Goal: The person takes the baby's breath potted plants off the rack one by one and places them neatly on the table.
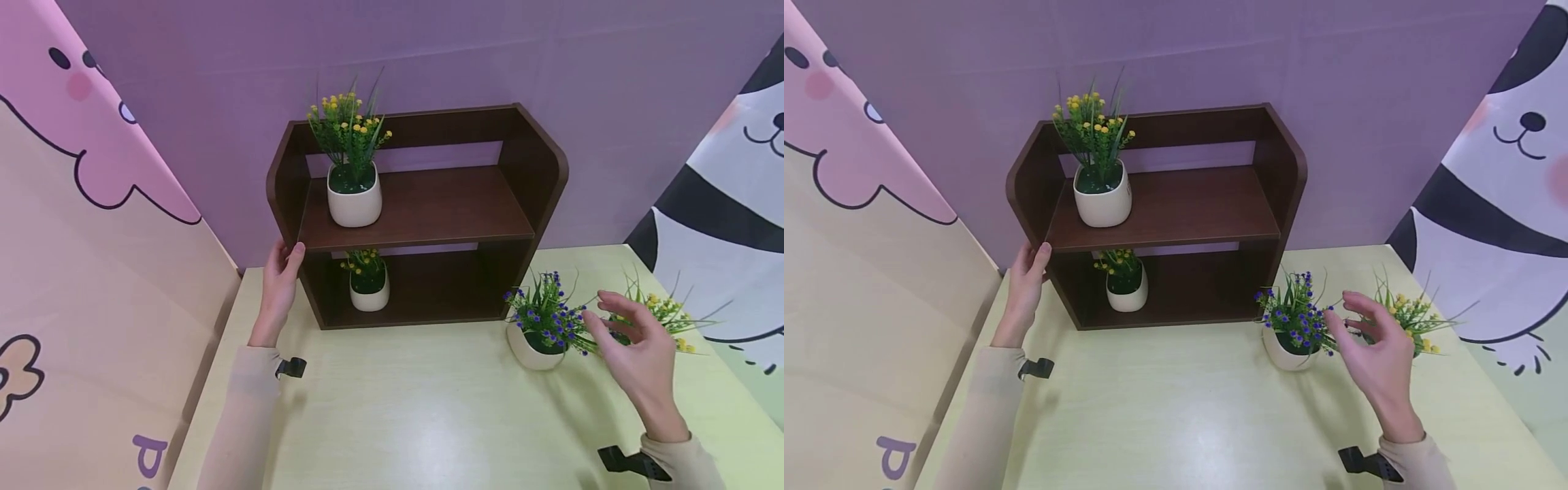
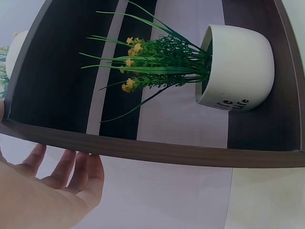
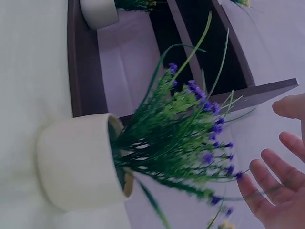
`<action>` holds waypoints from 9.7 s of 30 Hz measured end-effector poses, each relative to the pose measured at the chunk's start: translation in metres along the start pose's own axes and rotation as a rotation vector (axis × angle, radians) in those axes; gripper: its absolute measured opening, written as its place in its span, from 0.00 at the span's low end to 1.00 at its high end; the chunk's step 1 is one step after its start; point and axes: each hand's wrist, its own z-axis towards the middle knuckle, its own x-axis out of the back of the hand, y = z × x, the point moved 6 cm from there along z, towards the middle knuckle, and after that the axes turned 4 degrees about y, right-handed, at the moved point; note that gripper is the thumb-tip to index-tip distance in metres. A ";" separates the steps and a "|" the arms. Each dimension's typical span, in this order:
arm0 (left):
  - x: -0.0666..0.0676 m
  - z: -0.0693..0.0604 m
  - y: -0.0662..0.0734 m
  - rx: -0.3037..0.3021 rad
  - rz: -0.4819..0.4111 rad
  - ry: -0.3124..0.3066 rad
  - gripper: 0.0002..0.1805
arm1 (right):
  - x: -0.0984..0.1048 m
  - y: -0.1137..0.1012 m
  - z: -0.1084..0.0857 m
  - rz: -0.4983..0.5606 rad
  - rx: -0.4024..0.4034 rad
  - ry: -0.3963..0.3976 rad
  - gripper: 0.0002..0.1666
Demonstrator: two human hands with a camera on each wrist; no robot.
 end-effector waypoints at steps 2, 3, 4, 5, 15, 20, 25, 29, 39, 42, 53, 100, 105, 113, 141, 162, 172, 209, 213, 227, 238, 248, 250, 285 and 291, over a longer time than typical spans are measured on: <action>0.000 0.000 0.000 0.002 0.001 -0.001 0.27 | -0.001 -0.004 0.004 -0.003 0.002 -0.008 0.23; 0.000 0.000 0.000 0.004 0.002 -0.001 0.27 | -0.002 -0.005 0.006 -0.005 0.005 -0.015 0.24; 0.000 0.000 0.000 0.005 0.003 -0.001 0.27 | -0.004 -0.007 0.008 -0.005 0.008 -0.022 0.24; -0.001 0.000 -0.001 0.008 0.004 -0.002 0.27 | -0.005 -0.008 0.010 -0.002 0.007 -0.029 0.24; -0.001 -0.002 0.001 0.008 0.018 -0.017 0.27 | -0.018 -0.027 0.028 0.002 0.040 -0.094 0.26; -0.001 -0.003 0.001 0.008 0.018 -0.012 0.27 | -0.025 -0.032 0.032 -0.020 0.028 -0.157 0.26; 0.000 -0.002 0.001 0.010 0.009 -0.004 0.26 | -0.034 -0.031 0.035 -0.047 0.006 -0.225 0.27; 0.000 -0.002 0.002 0.008 -0.001 -0.005 0.27 | -0.040 -0.028 0.039 -0.060 -0.019 -0.254 0.27; 0.000 -0.005 0.001 0.018 0.018 -0.012 0.28 | -0.053 -0.032 0.052 -0.065 -0.045 -0.273 0.28; 0.002 -0.008 -0.001 0.026 0.020 -0.008 0.28 | -0.058 -0.036 0.057 -0.062 -0.040 -0.285 0.29; 0.004 -0.026 -0.013 0.022 0.018 0.004 0.29 | -0.077 -0.042 0.078 -0.065 -0.059 -0.339 0.35; -0.065 -0.075 -0.084 -0.048 0.162 0.066 0.27 | -0.119 -0.028 0.099 0.149 -0.063 -0.224 0.27; -0.071 -0.067 -0.092 -0.027 0.193 0.071 0.30 | -0.120 -0.026 0.098 0.161 -0.064 -0.214 0.27; -0.073 -0.057 -0.105 0.015 0.255 0.086 0.30 | -0.126 -0.028 0.096 0.203 -0.047 -0.196 0.26; -0.078 -0.035 -0.110 -0.031 0.395 0.038 0.22 | -0.124 -0.028 0.090 0.180 -0.083 -0.208 0.28; -0.083 -0.050 -0.099 -0.123 0.426 0.076 0.15 | -0.123 -0.026 0.088 0.154 -0.083 -0.211 0.27; -0.091 -0.066 -0.089 -0.142 0.453 0.025 0.15 | -0.126 -0.024 0.091 0.174 -0.071 -0.223 0.28; -0.159 -0.149 -0.053 -0.440 0.729 -0.179 0.15 | -0.123 -0.023 0.090 0.192 -0.081 -0.201 0.27; -0.165 -0.154 -0.055 -0.445 0.766 -0.196 0.15 | -0.122 -0.023 0.090 0.190 -0.084 -0.201 0.27; -0.184 -0.157 -0.060 -0.484 0.838 -0.285 0.15 | -0.124 -0.020 0.091 0.222 -0.093 -0.194 0.27; -0.187 -0.158 -0.058 -0.508 0.857 -0.304 0.15 | -0.123 -0.021 0.090 0.215 -0.090 -0.197 0.27; -0.169 -0.154 -0.059 -0.445 0.787 -0.405 0.12 | -0.123 -0.022 0.089 0.243 -0.091 -0.197 0.27; -0.161 -0.150 -0.058 -0.434 0.769 -0.383 0.12 | -0.123 -0.022 0.090 0.245 -0.091 -0.200 0.27; -0.099 -0.069 0.081 -0.733 0.488 0.042 0.11 | -0.123 -0.016 0.088 0.251 -0.102 -0.191 0.26; -0.089 -0.050 0.103 -0.774 0.455 0.157 0.16 | -0.125 -0.017 0.089 0.268 -0.096 -0.197 0.27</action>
